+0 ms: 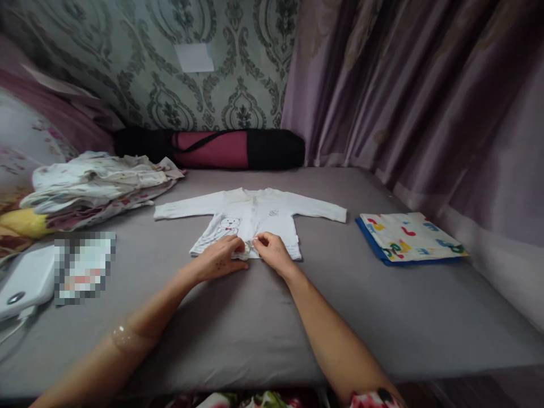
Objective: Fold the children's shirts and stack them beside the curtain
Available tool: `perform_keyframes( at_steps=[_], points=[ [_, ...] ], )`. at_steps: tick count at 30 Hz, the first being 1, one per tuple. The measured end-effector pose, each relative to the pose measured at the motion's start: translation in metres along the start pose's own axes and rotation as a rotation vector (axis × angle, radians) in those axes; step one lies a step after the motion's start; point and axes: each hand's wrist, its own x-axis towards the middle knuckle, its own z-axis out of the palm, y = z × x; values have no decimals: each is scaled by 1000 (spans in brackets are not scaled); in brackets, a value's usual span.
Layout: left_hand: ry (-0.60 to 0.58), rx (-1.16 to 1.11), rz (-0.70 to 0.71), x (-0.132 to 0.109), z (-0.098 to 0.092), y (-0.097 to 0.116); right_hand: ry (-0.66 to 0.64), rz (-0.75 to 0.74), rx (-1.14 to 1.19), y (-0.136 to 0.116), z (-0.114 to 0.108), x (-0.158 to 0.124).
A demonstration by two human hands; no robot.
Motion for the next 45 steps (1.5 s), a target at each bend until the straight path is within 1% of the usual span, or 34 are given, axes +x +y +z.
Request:
perform_keyframes(
  at_steps=[3,6,10,12,15,16,18,20,22,25,27,29,31,32,34,35,37,39,42,45],
  points=[
    [31,4,-28,0,5,3,16,-25,46,-1,1,-2],
    [64,6,-36,-2,9,5,56,-94,-18,0,2,-3],
    [134,-14,-65,-3,12,7,85,-128,-49,2,3,-1],
    [168,-111,-142,-1,10,9,100,-132,-12,3,2,0],
    [227,-343,-305,0,5,11,133,-115,63,2,0,1],
    [248,-409,-342,0,3,11,145,-106,79,2,0,1],
    [270,-480,-366,0,1,11,159,-95,95,1,0,1],
    [253,-464,-322,-1,2,11,164,-101,90,0,0,0],
    [228,-389,-215,-2,5,11,160,-121,61,-1,2,0],
    [201,-250,-53,-3,10,13,150,-164,-38,-2,4,-3],
    [164,-167,-2,-4,10,15,117,-179,-127,-5,5,-6],
    [136,-110,1,-6,8,17,45,-190,-204,-8,7,-9],
    [148,-90,-51,-8,6,17,-12,-197,-253,-11,7,-13],
    [169,-87,-93,-8,6,16,-7,-203,-273,-12,7,-14],
    [240,-81,-168,-9,6,11,61,-226,-351,-12,6,-15],
    [286,-79,-182,-9,7,9,98,-246,-415,-12,6,-16],
    [368,-87,-149,-9,11,4,116,-292,-577,-11,5,-18],
    [397,-96,-69,-7,15,0,70,-319,-741,-11,7,-20],
    [359,-87,14,-6,21,-4,8,-320,-929,-13,11,-23],
    [302,-62,25,-5,24,-5,-5,-324,-1030,-17,15,-26]
  ],
)
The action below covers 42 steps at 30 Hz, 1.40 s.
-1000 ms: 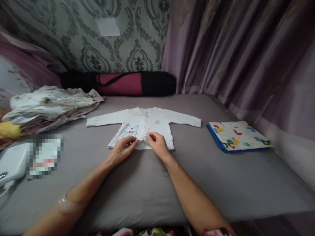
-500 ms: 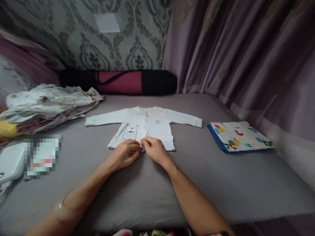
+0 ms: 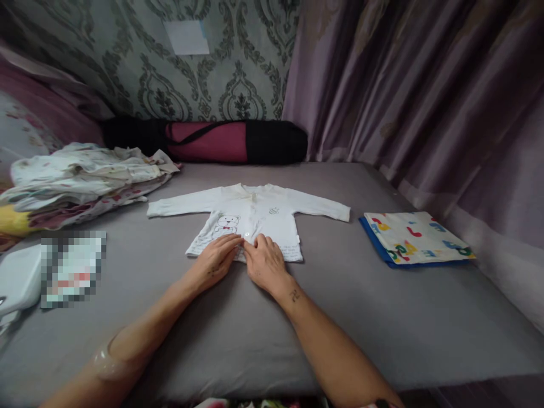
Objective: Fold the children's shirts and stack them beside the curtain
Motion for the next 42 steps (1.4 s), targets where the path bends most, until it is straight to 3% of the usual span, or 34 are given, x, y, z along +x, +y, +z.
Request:
perform_keyframes(
  at_steps=[5,11,15,21,26,30,32,35,38,42],
  points=[
    [-113,53,-47,-2,4,4,-29,-18,78,6,-5,2],
    [-214,125,-121,-4,6,11,102,196,34,26,3,4],
    [-223,124,-135,-4,6,10,6,305,-8,31,15,3],
    [-231,115,-149,-4,9,7,-78,328,-6,31,16,3],
    [-196,143,-119,-4,13,2,-123,342,16,32,8,6],
    [-125,173,-72,-6,18,-1,-179,269,148,59,-11,22],
    [-115,194,-61,-7,20,-2,-126,279,333,83,-22,33],
    [-105,229,-52,-8,24,-4,190,527,507,127,-39,44],
    [-103,254,-46,-9,28,-5,437,814,455,167,-55,48],
    [-92,268,-45,-9,29,-6,524,1047,356,204,-71,46]
  ],
)
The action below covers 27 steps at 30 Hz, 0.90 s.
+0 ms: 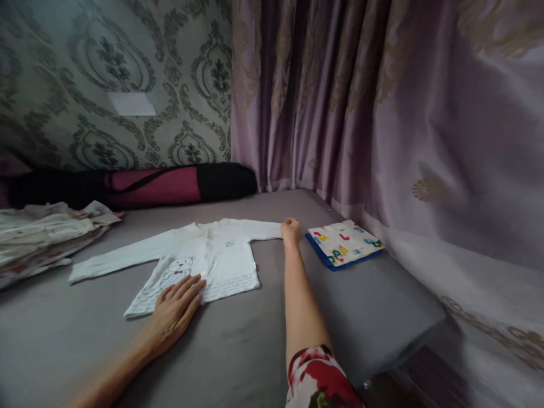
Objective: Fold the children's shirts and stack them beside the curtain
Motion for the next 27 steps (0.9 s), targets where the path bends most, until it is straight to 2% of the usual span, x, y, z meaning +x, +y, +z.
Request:
perform_keyframes(
  at_steps=[4,9,13,17,23,27],
  points=[
    [23,-11,8,0,-1,1,65,105,-66,6,-3,11],
    [35,-24,4,0,-5,4,95,175,-162,8,8,4],
    [22,-28,1,1,-9,8,82,165,-230,9,18,2],
    [-16,-30,16,7,-24,12,90,128,-312,13,24,4],
    [-143,-94,72,43,-56,8,129,115,-393,20,27,11],
    [-162,-119,-2,85,-58,0,131,129,-391,22,27,15]
  ],
)
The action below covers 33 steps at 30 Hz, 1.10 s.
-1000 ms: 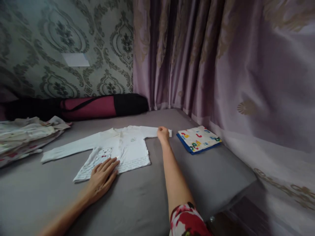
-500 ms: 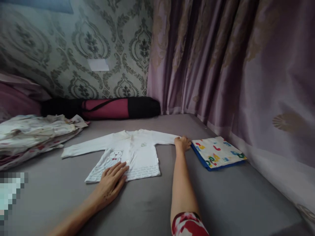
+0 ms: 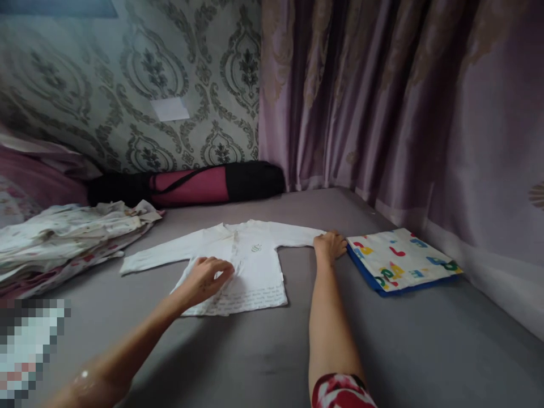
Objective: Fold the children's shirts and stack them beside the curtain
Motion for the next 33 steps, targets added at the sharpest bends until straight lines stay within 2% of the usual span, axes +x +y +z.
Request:
perform_keyframes(
  at_steps=[4,9,13,15,20,26,33],
  points=[
    [-5,-80,12,53,11,-7,-43,12,22,0,-2,4],
    [18,-140,38,116,40,-10,-132,3,99,3,-6,15],
    [17,-159,57,151,60,-9,-144,-138,187,7,-4,30],
    [-8,-140,50,163,67,-9,-142,-158,268,9,-1,37],
    [-132,-88,29,179,77,-10,-169,-103,609,7,0,44],
    [-223,-79,32,178,76,-12,-362,111,1216,-3,-15,36],
    [-322,-3,34,183,73,-11,-485,206,1525,-25,-27,22]
  ],
)
